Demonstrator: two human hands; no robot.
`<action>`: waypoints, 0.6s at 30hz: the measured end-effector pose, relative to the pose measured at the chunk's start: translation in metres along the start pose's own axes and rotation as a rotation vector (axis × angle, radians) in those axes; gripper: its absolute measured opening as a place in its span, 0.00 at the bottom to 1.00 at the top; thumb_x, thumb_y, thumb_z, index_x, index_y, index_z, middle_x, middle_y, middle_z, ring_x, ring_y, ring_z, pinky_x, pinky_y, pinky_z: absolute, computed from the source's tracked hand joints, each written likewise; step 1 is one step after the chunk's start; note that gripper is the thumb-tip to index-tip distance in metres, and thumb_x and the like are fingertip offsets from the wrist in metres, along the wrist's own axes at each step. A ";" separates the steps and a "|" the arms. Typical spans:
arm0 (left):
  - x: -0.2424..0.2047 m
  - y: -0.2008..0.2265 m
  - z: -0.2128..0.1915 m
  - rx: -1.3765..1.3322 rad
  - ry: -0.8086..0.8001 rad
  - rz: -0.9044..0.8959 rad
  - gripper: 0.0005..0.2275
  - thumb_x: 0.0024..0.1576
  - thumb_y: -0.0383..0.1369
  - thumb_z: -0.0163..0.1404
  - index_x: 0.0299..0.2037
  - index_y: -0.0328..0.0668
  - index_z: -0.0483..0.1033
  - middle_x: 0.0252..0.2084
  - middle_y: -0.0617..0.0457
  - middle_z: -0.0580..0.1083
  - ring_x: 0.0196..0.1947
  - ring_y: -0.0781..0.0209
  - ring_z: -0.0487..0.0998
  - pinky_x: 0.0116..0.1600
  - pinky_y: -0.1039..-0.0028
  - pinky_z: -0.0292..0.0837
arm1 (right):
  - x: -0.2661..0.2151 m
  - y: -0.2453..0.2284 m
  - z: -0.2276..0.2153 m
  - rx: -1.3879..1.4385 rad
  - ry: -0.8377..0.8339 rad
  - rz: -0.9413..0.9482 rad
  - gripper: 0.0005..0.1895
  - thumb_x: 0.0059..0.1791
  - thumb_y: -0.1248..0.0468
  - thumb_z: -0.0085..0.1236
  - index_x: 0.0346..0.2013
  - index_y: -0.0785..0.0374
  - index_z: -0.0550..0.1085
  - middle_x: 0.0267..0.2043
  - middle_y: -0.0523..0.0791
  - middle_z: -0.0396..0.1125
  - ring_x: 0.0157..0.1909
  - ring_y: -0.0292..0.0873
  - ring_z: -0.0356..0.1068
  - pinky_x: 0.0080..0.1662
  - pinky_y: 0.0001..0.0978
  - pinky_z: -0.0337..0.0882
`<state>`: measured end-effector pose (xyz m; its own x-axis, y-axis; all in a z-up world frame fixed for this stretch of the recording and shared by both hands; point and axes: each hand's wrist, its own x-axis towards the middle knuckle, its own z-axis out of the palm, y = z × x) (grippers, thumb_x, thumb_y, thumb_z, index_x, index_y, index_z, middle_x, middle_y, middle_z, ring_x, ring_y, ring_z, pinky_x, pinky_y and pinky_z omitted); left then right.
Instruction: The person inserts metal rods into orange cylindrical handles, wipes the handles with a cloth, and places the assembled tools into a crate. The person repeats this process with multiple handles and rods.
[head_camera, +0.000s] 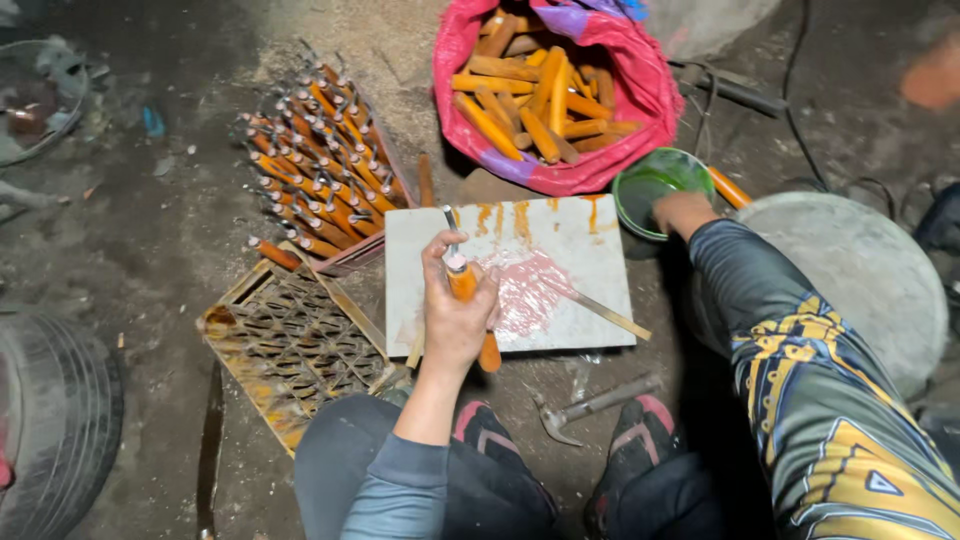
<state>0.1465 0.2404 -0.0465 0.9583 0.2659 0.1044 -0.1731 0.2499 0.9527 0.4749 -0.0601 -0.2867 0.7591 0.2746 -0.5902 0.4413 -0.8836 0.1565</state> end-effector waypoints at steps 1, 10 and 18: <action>0.001 -0.001 -0.002 -0.014 -0.012 0.009 0.23 0.62 0.17 0.48 0.62 0.49 0.54 0.26 0.57 0.64 0.18 0.70 0.64 0.22 0.79 0.61 | 0.001 -0.003 0.000 0.006 0.027 0.021 0.16 0.42 0.61 0.65 0.44 0.59 0.83 0.50 0.52 0.75 0.53 0.54 0.75 0.50 0.46 0.75; 0.003 -0.008 -0.001 -0.074 -0.045 0.068 0.23 0.62 0.17 0.48 0.63 0.49 0.54 0.26 0.58 0.63 0.19 0.71 0.63 0.23 0.79 0.60 | -0.171 0.012 -0.077 0.261 0.273 0.325 0.46 0.45 0.23 0.50 0.50 0.62 0.78 0.55 0.60 0.70 0.54 0.62 0.72 0.49 0.54 0.73; -0.026 -0.019 0.029 0.096 -0.106 0.349 0.25 0.62 0.17 0.52 0.66 0.48 0.57 0.42 0.54 0.68 0.38 0.67 0.73 0.44 0.74 0.76 | -0.397 -0.116 -0.074 1.305 0.724 -0.232 0.23 0.55 0.56 0.55 0.62 0.63 0.74 0.38 0.51 0.72 0.37 0.43 0.71 0.40 0.34 0.70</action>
<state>0.1318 0.2015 -0.0590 0.8643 0.2202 0.4522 -0.4766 0.0715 0.8762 0.1574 -0.0384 -0.0121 0.9711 0.2298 0.0651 0.1545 -0.3962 -0.9051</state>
